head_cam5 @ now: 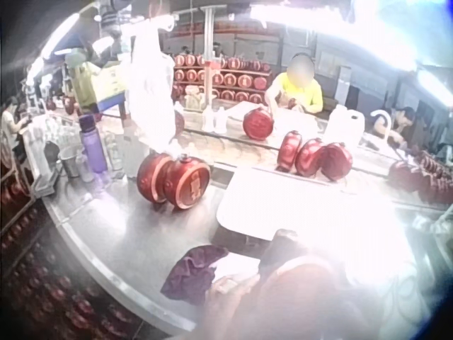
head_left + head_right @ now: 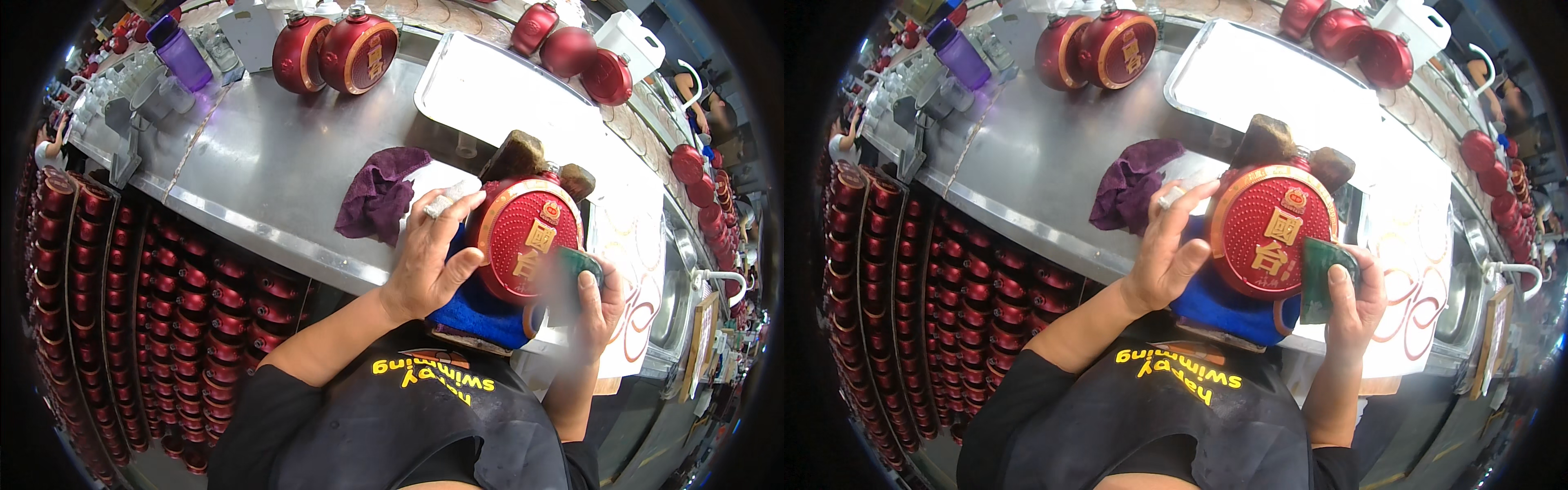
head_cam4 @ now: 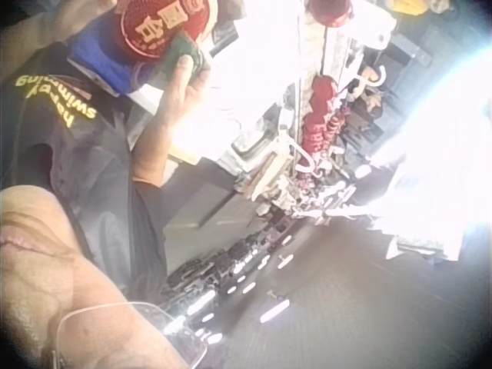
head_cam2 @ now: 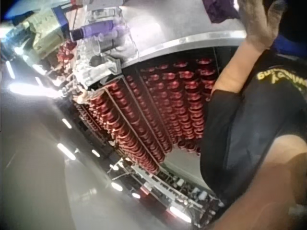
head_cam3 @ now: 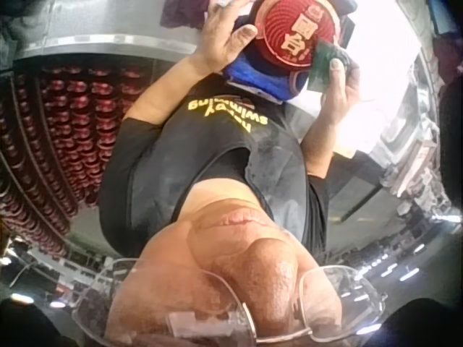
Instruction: The person applies gold circular stickers to red spherical ornaments using a green plastic scraper to smooth them. They wipe the ornament surface with a white cloth, peel stickers from a sheet, place them on the ornament, and press them down. The person repeats this process on multiple ornaments.
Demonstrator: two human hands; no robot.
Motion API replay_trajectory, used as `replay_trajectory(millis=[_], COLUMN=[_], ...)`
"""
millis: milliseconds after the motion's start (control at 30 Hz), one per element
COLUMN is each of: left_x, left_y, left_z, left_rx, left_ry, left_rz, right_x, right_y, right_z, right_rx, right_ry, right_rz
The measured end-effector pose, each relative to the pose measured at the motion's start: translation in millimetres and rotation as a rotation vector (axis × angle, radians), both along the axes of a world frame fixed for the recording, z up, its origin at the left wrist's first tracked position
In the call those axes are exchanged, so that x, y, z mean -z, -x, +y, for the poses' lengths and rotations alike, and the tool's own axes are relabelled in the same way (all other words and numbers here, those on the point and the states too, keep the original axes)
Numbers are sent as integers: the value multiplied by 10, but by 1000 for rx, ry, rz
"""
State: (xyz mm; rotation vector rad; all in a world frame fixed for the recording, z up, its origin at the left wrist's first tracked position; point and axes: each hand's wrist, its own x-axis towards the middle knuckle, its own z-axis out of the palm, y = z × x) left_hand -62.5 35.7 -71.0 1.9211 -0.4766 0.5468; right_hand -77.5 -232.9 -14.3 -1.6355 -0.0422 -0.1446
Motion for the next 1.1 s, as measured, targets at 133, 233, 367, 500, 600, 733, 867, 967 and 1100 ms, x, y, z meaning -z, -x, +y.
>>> replay_trajectory(millis=[133,233,367,500,600,733,867,967,1100], left_x=[-9,-56,-192,-433,-654,-864,-921,-909,-913], left_y=[-32,-69,-311,-604,-784,-973,-1105,-1121,-1110], left_z=[-39,-14,138,175,116,-38,-144,-169,-163], left_rx=[53,109,161,226,252,376,395,399,352], left_ry=[87,144,-137,-395,-562,-607,-604,-609,-719], left_rz=[84,86,-137,-162,-254,-234,-292,-288,-321], right_x=[-15,-29,-24,-31,-117,-208,-98,0,-2], right_y=[14,18,8,-9,-42,-222,-327,-316,-341], right_z=[-14,-49,-127,-207,-296,-367,-231,-136,-146], right_rx=[-5,3,-12,23,35,-174,-245,-157,-69], right_ry=[-17,-42,-152,-246,-166,340,502,903,951], right_rz=[2,22,52,35,18,-214,-210,-376,-525])
